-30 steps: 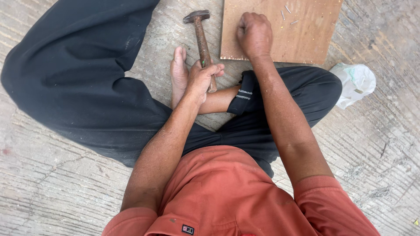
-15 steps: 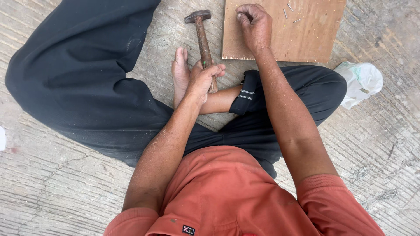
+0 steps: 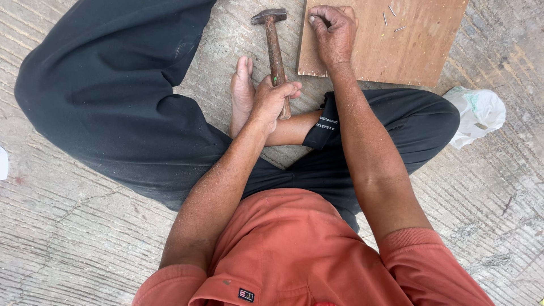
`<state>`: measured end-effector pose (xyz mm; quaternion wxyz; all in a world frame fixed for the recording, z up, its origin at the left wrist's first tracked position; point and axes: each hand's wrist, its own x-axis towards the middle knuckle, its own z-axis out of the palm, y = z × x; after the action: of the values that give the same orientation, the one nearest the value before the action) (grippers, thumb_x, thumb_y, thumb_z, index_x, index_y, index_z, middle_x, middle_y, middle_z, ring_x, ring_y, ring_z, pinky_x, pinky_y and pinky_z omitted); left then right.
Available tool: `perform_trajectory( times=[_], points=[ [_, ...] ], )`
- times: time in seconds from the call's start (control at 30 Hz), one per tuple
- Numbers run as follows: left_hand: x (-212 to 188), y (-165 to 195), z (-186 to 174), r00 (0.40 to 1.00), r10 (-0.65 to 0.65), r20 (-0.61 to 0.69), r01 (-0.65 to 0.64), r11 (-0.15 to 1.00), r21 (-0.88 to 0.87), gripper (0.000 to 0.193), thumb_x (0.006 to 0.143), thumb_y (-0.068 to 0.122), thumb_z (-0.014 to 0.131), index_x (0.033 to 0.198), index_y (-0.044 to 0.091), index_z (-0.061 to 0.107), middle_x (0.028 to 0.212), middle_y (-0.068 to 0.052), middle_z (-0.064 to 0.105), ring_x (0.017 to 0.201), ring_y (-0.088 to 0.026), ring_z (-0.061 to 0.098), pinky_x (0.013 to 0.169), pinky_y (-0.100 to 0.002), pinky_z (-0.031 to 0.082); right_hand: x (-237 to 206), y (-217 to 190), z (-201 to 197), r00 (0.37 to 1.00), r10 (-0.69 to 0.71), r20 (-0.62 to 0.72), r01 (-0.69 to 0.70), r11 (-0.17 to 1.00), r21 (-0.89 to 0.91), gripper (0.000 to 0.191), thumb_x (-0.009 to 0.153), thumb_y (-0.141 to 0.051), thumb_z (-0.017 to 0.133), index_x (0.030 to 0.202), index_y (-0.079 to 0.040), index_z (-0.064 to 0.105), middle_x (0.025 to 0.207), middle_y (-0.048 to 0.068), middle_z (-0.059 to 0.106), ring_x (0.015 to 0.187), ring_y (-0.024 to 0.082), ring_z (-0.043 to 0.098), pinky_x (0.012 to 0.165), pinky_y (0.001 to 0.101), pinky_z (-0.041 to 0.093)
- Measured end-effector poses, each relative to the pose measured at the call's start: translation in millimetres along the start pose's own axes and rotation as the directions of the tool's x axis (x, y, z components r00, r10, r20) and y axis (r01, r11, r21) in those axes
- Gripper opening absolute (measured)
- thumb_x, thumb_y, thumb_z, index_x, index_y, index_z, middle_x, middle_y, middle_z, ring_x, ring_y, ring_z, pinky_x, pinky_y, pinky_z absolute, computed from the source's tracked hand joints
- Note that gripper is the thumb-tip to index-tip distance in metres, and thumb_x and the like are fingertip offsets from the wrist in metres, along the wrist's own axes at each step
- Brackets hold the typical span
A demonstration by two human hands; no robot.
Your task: The person sits on a concrete floor and uses a hammer to drive nails into a rectangular wooden board. The person repeatedly picks up nails, positions them on the board, and strikes them with the hammer until they are flush with the surface.
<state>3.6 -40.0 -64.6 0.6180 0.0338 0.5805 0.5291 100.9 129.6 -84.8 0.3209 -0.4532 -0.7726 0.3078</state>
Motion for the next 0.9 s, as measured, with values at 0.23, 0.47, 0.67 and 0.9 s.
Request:
perform_trajectory(
  times=[0.23,0.47,0.67,0.9],
  points=[
    [-0.7,0.5,-2.2,1.0,0.025,0.013,-0.025,1.0,-0.015,0.037,0.088,0.006,0.068,0.119,-0.007,0.052,0.108,-0.02,0.073,0.091,-0.02,0.074,0.081,-0.031,0.062,-1.3,-3.2,2.6,0.998,-0.056,-0.026,0.054,0.997,-0.059,0.011,0.091,-0.012,0.085,0.101,-0.016,0.083,0.1,-0.005,0.079,0.096,0.016,0.061,0.093,0.0323,0.048],
    [-26.1,23.0,14.4,0.993,-0.033,-0.115,0.067,0.951,0.301,0.049,0.091,0.019,0.069,0.128,-0.004,0.047,0.099,-0.02,0.072,0.061,-0.02,0.064,0.045,-0.031,0.045,-7.2,2.1,7.1,0.982,-0.161,-0.101,0.145,0.978,-0.149,0.018,0.086,-0.01,0.087,0.101,-0.018,0.082,0.098,-0.006,0.079,0.097,0.017,0.06,0.095,0.0353,0.042],
    [-37.6,-0.7,-1.9,0.823,0.54,0.176,-0.449,0.43,0.783,0.067,0.095,0.022,0.074,0.148,-0.005,0.043,0.124,-0.031,0.065,0.118,-0.038,0.065,0.103,-0.043,0.05,-12.0,13.1,5.8,0.983,-0.146,-0.114,0.126,0.979,-0.163,0.046,0.083,-0.007,0.086,0.126,-0.019,0.073,0.093,-0.01,0.077,0.095,0.017,0.06,0.094,0.0356,0.042],
    [-22.2,-26.9,-18.5,0.913,0.38,0.145,-0.336,0.503,0.796,0.066,0.092,0.024,0.072,0.146,-0.003,0.045,0.125,-0.027,0.066,0.121,-0.034,0.066,0.109,-0.041,0.047,-15.5,20.2,4.1,0.983,-0.131,-0.127,0.113,0.983,-0.143,0.055,0.085,-0.01,0.087,0.135,-0.023,0.069,0.094,-0.012,0.077,0.092,0.015,0.059,0.094,0.0343,0.043]
  ],
)
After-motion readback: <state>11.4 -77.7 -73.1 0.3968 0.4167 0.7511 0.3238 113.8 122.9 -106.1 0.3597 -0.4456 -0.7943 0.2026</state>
